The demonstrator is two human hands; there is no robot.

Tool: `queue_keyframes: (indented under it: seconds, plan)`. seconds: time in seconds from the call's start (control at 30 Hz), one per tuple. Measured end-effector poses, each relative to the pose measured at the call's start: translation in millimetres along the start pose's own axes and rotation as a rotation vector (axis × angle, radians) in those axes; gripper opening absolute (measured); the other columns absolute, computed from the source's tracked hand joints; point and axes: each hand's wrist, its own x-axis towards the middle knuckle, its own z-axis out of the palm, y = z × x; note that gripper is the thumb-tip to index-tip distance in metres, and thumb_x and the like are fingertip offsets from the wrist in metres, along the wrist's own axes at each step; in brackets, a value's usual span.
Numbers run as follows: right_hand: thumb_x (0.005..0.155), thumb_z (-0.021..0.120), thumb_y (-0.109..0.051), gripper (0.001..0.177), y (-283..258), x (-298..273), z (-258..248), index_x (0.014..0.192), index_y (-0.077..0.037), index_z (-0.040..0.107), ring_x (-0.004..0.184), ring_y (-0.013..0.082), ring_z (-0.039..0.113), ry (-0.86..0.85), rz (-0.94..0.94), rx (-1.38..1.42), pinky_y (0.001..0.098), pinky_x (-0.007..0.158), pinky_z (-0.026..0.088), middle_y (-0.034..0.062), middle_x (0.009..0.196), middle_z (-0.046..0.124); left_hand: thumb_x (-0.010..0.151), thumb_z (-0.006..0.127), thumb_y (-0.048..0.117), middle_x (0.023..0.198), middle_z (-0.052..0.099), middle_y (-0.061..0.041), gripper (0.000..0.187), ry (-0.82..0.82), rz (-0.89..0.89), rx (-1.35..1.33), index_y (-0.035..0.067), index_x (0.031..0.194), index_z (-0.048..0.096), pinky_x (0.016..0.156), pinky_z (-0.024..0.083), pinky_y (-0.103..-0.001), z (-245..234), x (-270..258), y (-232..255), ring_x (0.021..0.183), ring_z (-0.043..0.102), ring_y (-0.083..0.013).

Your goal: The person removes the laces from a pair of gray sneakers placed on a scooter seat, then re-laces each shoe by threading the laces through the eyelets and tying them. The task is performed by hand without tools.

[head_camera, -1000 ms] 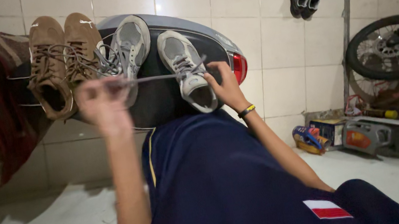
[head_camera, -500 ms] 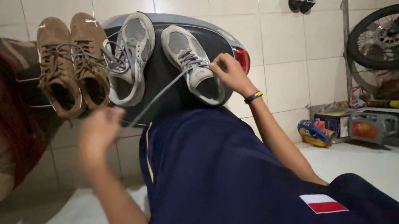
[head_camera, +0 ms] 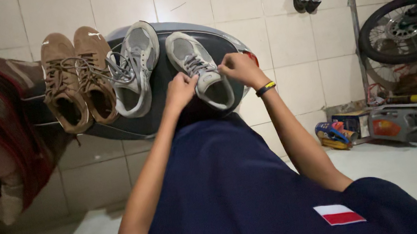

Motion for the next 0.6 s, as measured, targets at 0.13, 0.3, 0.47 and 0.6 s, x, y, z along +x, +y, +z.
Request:
queue_keyframes:
  seconds: [0.13, 0.3, 0.47, 0.6]
  plan:
    - [0.092, 0.069, -0.035, 0.035, 1.3, -3.9, -3.7, 0.087, 0.000, 0.071, 0.070, 0.0245, 0.067, -0.018, 0.064, 0.109, 0.0385, 0.066, 0.053, 0.0143, 0.077, 0.070, 0.094, 0.069, 0.035, 0.075, 0.072, -0.018, 0.038, -0.069, 0.026, -0.113, -0.001, 0.086, 0.074, 0.068, 0.055, -0.040, 1.5, -2.6, -16.7, 0.070, 0.072, -0.0282]
    - [0.095, 0.065, -0.036, 0.036, -10.8, -6.8, -20.8, 0.090, -0.001, 0.067, 0.058, 0.0217, 0.058, -0.057, 0.313, 0.159, 0.0379, 0.054, 0.049, 0.0103, 0.071, 0.061, 0.098, 0.064, 0.027, 0.070, 0.069, -0.005, 0.031, -0.379, 0.068, -0.369, 0.000, 0.086, 0.072, 0.059, 0.052, -0.028, -6.0, -3.5, -21.3, 0.062, 0.064, -0.0103]
    - [0.099, 0.062, -0.031, 0.027, 2.7, -16.4, -63.2, 0.092, -0.006, 0.071, 0.061, 0.0084, 0.050, -0.009, 0.209, 0.512, 0.0277, 0.055, 0.042, -0.0022, 0.068, 0.056, 0.103, 0.060, 0.029, 0.074, 0.068, -0.001, 0.034, -0.619, 0.038, -0.442, 0.001, 0.085, 0.069, 0.064, 0.054, -0.026, -31.9, -11.5, -41.6, 0.067, 0.064, -0.0077]
    - [0.107, 0.060, -0.027, 0.035, 9.3, -25.6, -107.8, 0.078, -0.009, 0.057, 0.066, 0.0076, 0.045, 0.209, 0.200, 0.790, 0.0243, 0.065, 0.042, -0.0056, 0.070, 0.049, 0.106, 0.057, 0.033, 0.079, 0.064, 0.001, 0.036, -0.655, 0.089, -0.368, 0.004, 0.088, 0.065, 0.074, 0.049, -0.024, -73.1, -32.7, -69.2, 0.076, 0.057, -0.0063]
